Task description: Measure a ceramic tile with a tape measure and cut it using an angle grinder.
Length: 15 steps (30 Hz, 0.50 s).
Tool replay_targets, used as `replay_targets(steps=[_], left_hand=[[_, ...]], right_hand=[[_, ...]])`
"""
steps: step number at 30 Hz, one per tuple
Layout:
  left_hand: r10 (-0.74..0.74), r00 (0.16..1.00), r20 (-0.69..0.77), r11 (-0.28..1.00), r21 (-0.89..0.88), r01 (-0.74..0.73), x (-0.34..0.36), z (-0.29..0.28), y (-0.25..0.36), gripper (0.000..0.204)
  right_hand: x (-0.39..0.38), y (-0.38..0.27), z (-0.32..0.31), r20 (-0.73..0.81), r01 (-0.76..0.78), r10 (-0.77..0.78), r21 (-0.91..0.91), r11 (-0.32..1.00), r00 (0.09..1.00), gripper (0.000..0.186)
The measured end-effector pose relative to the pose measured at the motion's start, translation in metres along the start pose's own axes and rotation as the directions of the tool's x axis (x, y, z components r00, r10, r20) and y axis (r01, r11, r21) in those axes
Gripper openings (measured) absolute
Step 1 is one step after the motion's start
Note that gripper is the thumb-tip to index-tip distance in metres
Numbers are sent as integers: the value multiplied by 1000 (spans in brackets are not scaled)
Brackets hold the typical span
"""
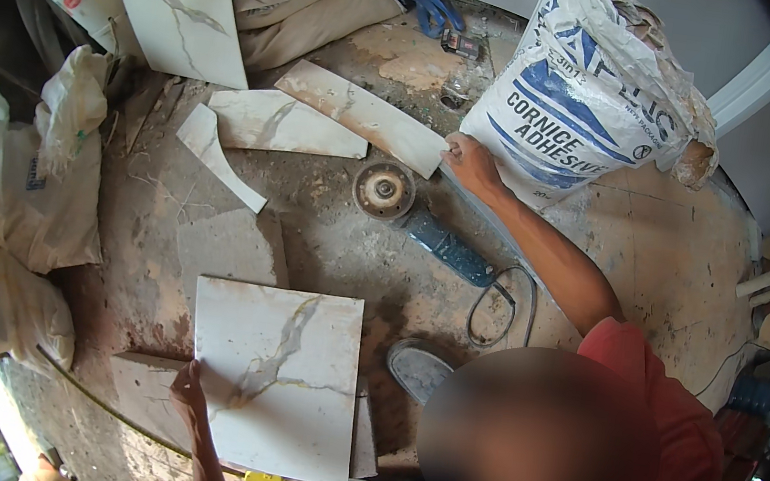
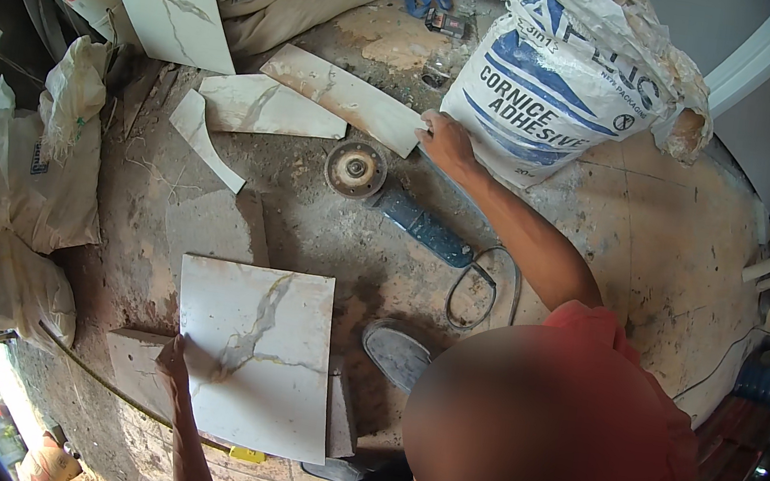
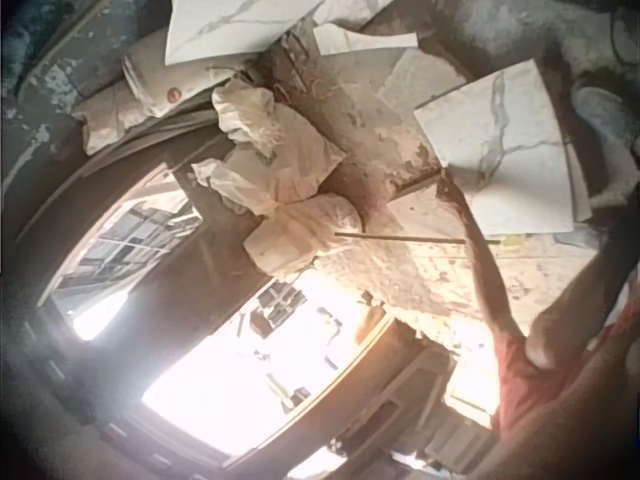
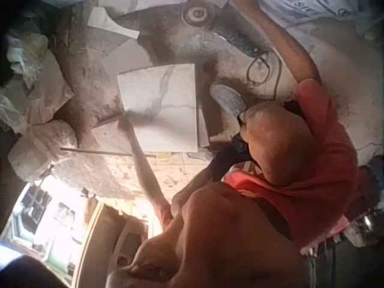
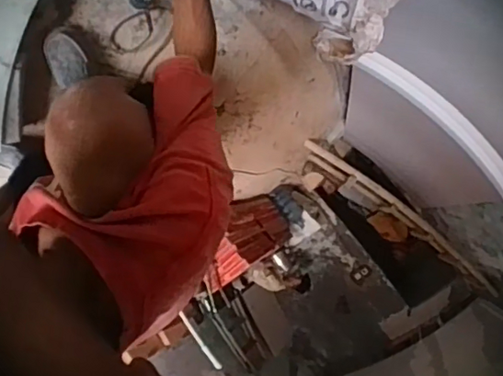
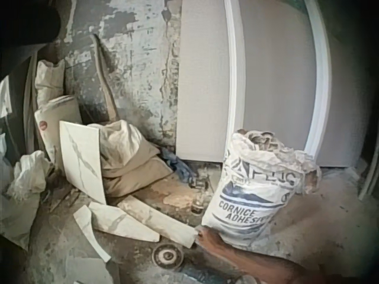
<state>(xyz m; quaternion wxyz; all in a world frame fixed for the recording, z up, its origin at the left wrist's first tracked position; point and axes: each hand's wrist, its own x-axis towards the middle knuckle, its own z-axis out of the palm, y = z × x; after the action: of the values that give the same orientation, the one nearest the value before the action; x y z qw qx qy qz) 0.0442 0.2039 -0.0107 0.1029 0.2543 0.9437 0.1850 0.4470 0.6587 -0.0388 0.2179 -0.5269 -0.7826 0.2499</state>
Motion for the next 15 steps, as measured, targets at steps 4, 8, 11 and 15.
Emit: replay_targets(steps=[4,8,11,15], left_hand=[[231,973,-18,947,-224,-229,-3,-29,1,30],[286,951,115,957,-82,-278,-24,-65,12,32],[262,944,198,965,-25,-263,-51,-77,27,31],[235,933,273,972,-40,-234,-77,-71,28,34]], right_hand=[[40,-11,14,91,65,-50,-165,984,995,53],[65,-5,37,262,188,-138,-177,966,955,86],[73,-4,42,310,199,-113,-262,944,944,104],[82,-4,40,381,199,-68,-316,928,922,119]])
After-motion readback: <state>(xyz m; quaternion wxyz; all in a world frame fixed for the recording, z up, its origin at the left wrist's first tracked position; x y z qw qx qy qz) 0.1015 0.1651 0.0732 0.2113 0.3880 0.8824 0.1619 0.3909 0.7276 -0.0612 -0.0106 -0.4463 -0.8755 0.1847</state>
